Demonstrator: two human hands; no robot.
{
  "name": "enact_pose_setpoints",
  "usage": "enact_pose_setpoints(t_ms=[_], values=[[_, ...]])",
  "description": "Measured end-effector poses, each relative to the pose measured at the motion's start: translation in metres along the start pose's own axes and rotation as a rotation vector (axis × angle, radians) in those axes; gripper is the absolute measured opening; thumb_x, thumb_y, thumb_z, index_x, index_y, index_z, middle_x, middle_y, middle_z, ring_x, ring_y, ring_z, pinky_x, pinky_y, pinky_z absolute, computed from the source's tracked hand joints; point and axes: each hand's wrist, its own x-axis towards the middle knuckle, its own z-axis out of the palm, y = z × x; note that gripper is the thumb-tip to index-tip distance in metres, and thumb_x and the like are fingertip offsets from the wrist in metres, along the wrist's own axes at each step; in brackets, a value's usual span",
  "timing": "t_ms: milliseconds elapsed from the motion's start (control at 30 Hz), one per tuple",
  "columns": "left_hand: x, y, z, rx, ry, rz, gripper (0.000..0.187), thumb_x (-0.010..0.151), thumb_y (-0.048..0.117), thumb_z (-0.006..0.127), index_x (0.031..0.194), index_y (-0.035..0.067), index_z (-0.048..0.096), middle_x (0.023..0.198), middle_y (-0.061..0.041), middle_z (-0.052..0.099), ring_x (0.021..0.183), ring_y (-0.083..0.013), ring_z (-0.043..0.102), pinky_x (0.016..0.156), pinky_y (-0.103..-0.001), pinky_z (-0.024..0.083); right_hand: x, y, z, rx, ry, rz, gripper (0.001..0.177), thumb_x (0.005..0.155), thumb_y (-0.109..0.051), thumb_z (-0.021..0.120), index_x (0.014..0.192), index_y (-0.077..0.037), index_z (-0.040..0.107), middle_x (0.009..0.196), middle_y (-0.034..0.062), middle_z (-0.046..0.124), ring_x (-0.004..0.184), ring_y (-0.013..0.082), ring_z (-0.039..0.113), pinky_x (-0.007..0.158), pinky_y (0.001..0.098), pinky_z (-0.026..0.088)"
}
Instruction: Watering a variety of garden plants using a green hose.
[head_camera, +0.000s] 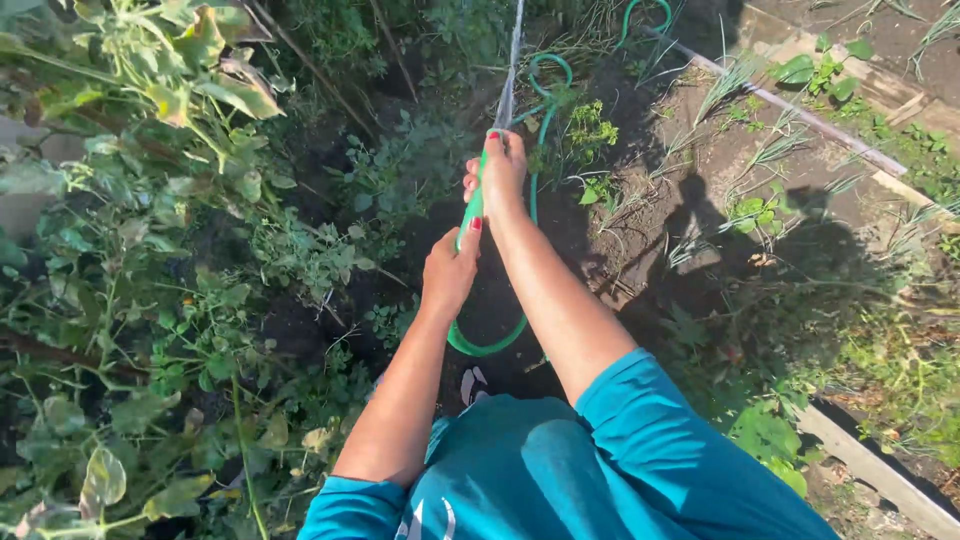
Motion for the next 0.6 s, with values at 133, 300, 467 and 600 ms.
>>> enact_pose_setpoints(t_ms=[133,300,467,600], values=[[0.058,0.003,-0.031,0.217,0.0,0.047,0.061,0.096,0.066,0.05,0.09,0.007,0.067,0.073,-0.014,0.069,0.075,-0.0347,0.069,0.068,-0.046,0.052,0.053,0.016,0.024,0.076,0.08,0.028,0.019,0.102,-0.035,0.053,0.114,-0.023,0.044,0.064,0.0091,0.053,0.039,0.0186,0.046,0.033,0.0362,0.039],[0.1,0.018,-0.047,0.302,-0.033,0.078,0.058,0.096,0.065,0.051,0.097,0.009,0.066,0.083,-0.02,0.072,0.089,-0.0441,0.069,0.075,-0.051,0.052,0.09,0.012,0.044,0.073,0.108,0.054,0.021,0.102,-0.037,0.052,0.109,-0.021,0.04,0.066,0.0072,0.052,0.044,0.0187,0.049,0.036,0.037,0.041],[0.138,0.015,-0.057,0.287,-0.066,0.049,0.057,0.095,0.064,0.051,0.097,0.01,0.068,0.082,-0.018,0.071,0.087,-0.0418,0.07,0.076,-0.048,0.052,0.143,0.036,0.045,0.022,0.123,0.116,0.023,0.1,-0.035,0.056,0.112,-0.019,0.044,0.07,0.008,0.055,0.046,0.02,0.051,0.038,0.0389,0.043],[0.17,0.027,-0.064,0.334,-0.052,0.047,0.053,0.098,0.06,0.053,0.099,0.009,0.068,0.082,-0.019,0.068,0.083,-0.0411,0.066,0.073,-0.046,0.051,0.197,0.058,0.038,0.02,0.012,0.122,0.025,0.098,-0.038,0.054,0.112,-0.018,0.051,0.071,0.0119,0.059,0.049,0.0236,0.055,0.041,0.0416,0.046]])
